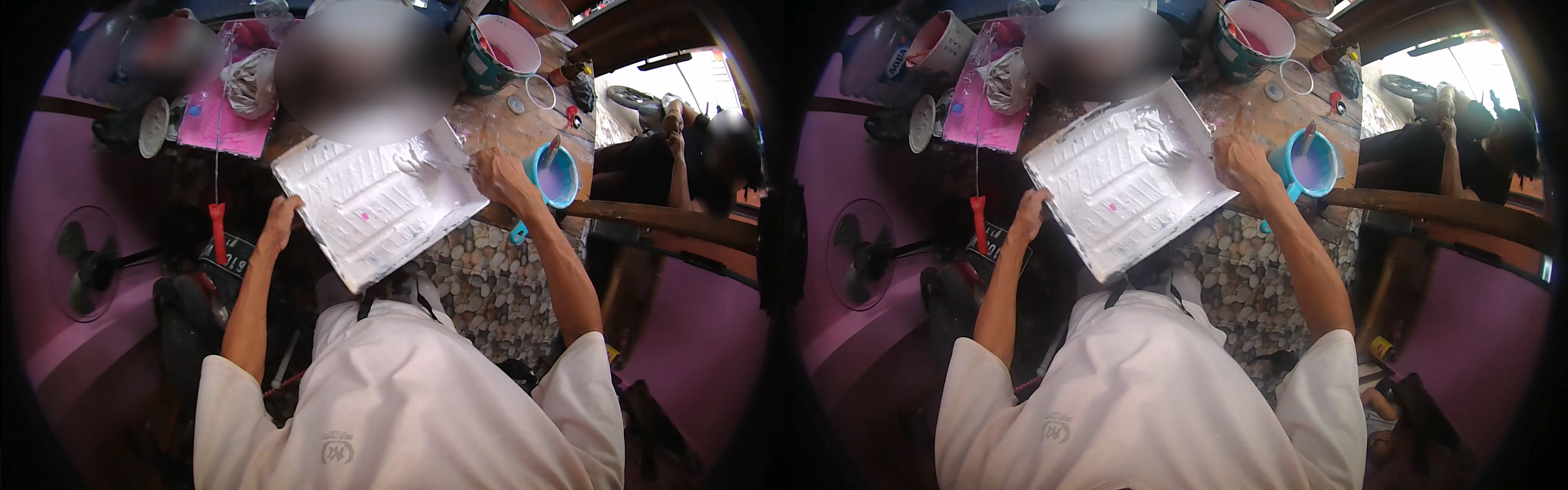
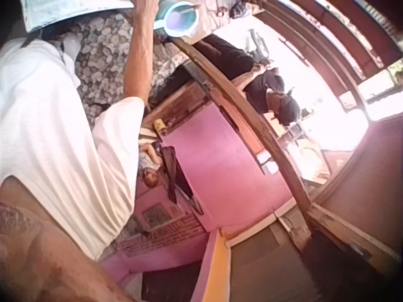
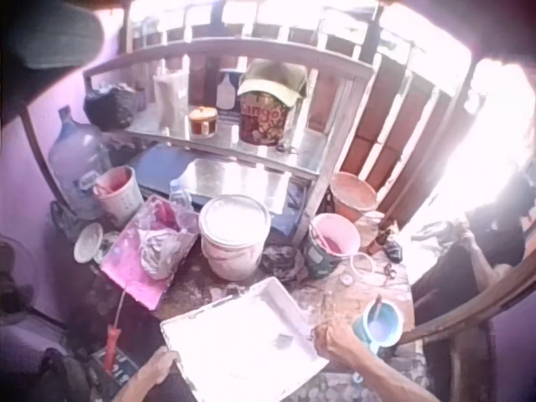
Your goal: The person prepares a paint mixture by pouring water from a bottle into a small blue bucket containing pink liquid, then stirs the mixture with a brush, and finally uses a putty knife to spread and smooth white paint inside a paint tray.
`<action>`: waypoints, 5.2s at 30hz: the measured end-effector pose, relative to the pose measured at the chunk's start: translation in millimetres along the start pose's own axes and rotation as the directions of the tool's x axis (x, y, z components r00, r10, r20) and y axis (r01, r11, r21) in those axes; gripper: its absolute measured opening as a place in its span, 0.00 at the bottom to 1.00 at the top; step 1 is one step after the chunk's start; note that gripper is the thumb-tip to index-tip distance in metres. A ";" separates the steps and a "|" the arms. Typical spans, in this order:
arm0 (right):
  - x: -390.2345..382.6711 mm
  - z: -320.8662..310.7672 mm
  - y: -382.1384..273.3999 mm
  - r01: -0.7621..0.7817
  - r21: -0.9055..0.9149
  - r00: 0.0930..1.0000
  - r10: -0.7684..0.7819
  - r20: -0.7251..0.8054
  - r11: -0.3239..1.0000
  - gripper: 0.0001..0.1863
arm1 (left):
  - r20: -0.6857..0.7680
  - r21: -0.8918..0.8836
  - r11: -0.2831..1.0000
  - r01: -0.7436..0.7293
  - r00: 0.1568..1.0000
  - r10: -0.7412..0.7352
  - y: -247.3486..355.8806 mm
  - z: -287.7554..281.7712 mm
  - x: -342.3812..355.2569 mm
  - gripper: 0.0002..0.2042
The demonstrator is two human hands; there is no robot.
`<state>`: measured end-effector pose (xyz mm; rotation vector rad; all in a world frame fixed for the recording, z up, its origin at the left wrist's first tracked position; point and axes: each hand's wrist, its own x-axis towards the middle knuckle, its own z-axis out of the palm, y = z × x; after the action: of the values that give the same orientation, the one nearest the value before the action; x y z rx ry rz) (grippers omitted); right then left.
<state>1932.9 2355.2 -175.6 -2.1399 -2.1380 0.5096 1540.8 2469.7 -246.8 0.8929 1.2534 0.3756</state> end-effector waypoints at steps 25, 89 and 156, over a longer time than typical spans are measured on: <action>18.5 6.3 -52.3 0.078 -0.161 0.994 -0.088 -0.059 0.984 0.09 | -0.271 0.037 0.950 -0.311 0.912 0.309 0.6 9.9 61.9 0.32; 27.6 5.5 -11.2 0.202 -0.171 0.969 -0.221 -0.105 0.964 0.09 | -0.241 0.234 0.898 -0.372 0.873 0.425 17.0 17.1 42.4 0.28; -24.1 8.4 -29.4 -0.022 0.012 0.999 0.022 0.028 1.000 0.10 | -0.327 0.360 0.811 -0.461 0.751 0.573 -0.3 20.7 48.0 0.25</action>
<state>1903.0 2330.8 -170.8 -2.1643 -2.1220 0.5564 1574.8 2494.9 -277.7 1.4556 1.4548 0.9128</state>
